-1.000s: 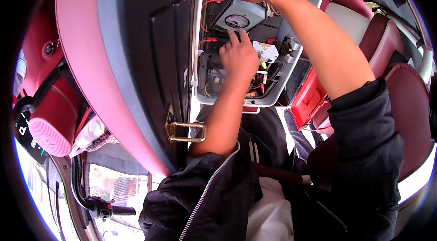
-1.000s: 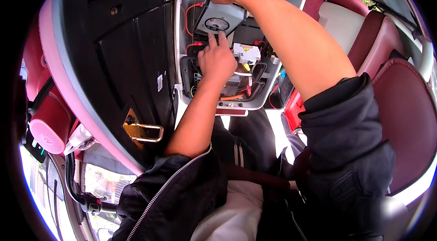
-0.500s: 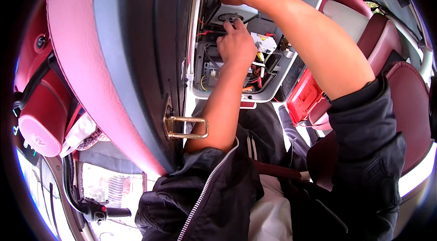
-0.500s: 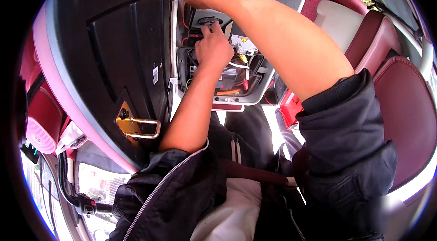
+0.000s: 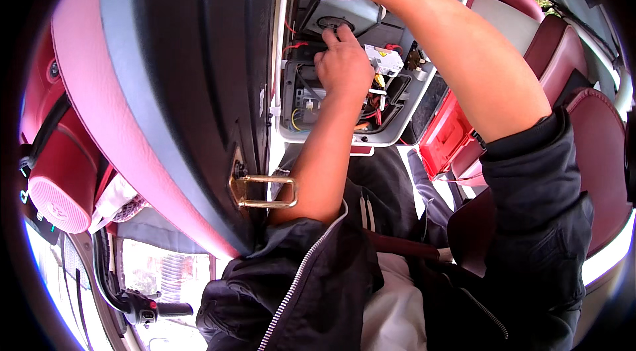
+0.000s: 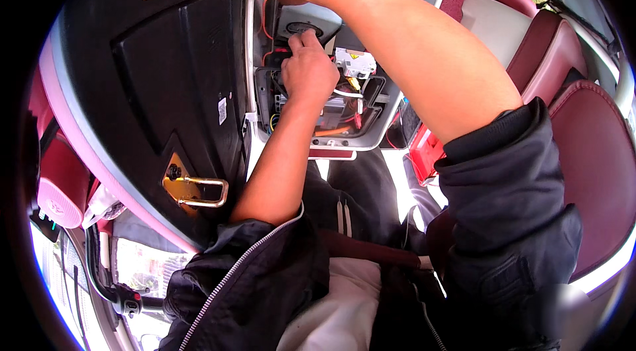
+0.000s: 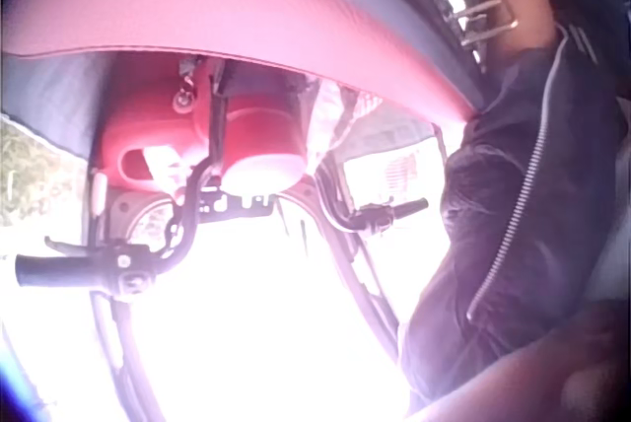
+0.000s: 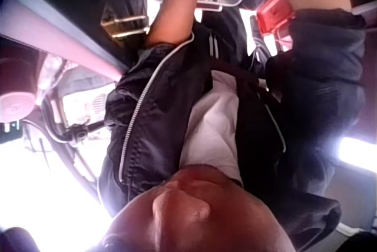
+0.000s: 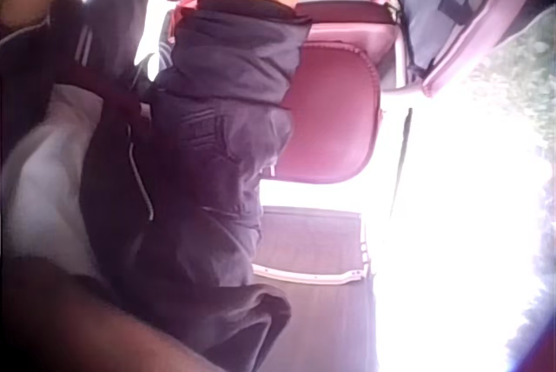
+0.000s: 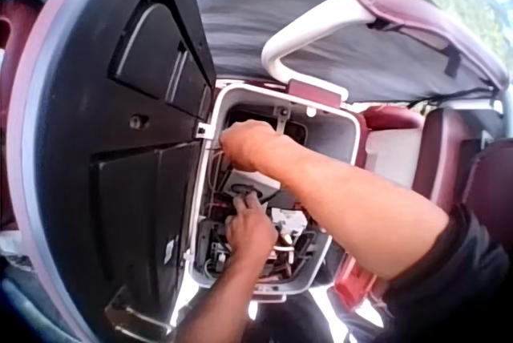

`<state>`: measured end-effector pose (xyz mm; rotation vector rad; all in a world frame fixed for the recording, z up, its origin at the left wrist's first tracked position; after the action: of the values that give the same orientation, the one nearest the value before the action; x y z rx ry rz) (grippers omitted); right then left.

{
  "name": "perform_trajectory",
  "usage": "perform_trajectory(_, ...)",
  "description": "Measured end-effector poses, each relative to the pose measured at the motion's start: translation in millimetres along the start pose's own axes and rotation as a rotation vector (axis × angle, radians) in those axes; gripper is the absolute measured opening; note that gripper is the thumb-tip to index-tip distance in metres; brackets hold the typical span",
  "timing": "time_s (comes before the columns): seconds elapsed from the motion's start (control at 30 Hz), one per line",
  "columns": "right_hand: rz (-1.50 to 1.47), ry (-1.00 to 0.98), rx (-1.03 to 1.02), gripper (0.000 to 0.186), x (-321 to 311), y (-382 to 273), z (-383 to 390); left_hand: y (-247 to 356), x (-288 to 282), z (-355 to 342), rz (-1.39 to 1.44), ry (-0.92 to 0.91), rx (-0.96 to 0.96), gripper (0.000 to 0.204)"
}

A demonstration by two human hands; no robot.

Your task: The person uses a multimeter to test electrical connections inside the open storage compartment of a scooter. They connect the multimeter probes to various wires and terminals within the battery area, checking for continuity or voltage.

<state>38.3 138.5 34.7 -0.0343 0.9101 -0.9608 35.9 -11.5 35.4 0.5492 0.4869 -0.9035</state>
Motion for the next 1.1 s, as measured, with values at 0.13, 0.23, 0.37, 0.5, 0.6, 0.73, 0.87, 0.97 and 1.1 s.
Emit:
perform_trajectory(0.13,-0.047,-0.003,0.068,0.024,8,-6,-3,-3,1,-6,0.113,0.085,-0.094,0.059)
perform_trajectory(0.23,-0.101,0.014,0.099,0.022,6,-15,11,-9,-16,-6,0.339,0.178,-0.119,0.075)
perform_trajectory(0.37,-0.193,0.067,0.169,0.021,6,-8,23,-14,-22,-10,0.423,0.474,0.069,0.090)
perform_trajectory(0.5,-0.245,0.064,0.212,0.022,5,-6,30,-20,-22,-14,0.519,0.504,0.159,0.093)
perform_trajectory(0.6,-0.245,0.189,0.199,0.024,18,7,27,-26,-24,-26,0.807,0.364,0.088,0.091)
perform_trajectory(0.73,-0.352,0.238,0.178,0.030,20,6,34,-35,-26,-39,0.661,0.245,-0.015,0.078)
perform_trajectory(0.87,-0.519,0.339,0.073,0.037,17,17,44,-31,-27,-42,0.725,0.183,-0.008,0.067)
perform_trajectory(0.97,-1.002,0.555,0.204,0.043,9,42,80,-39,-22,-48,0.711,0.200,0.036,0.066)
perform_trajectory(1.1,-1.406,0.796,0.819,0.031,86,100,140,-43,-20,-49,0.734,0.193,0.011,0.066)
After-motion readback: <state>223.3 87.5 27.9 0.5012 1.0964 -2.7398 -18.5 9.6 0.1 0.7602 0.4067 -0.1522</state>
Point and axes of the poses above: each hand's wrist, its own z-axis away from the middle knuckle, its own x-axis out of the palm, y = z × x, the point moved 6 cm from there along -z, towards the middle knuckle, and after that the axes turned 8 degrees about -x, right-handed, at the moved point
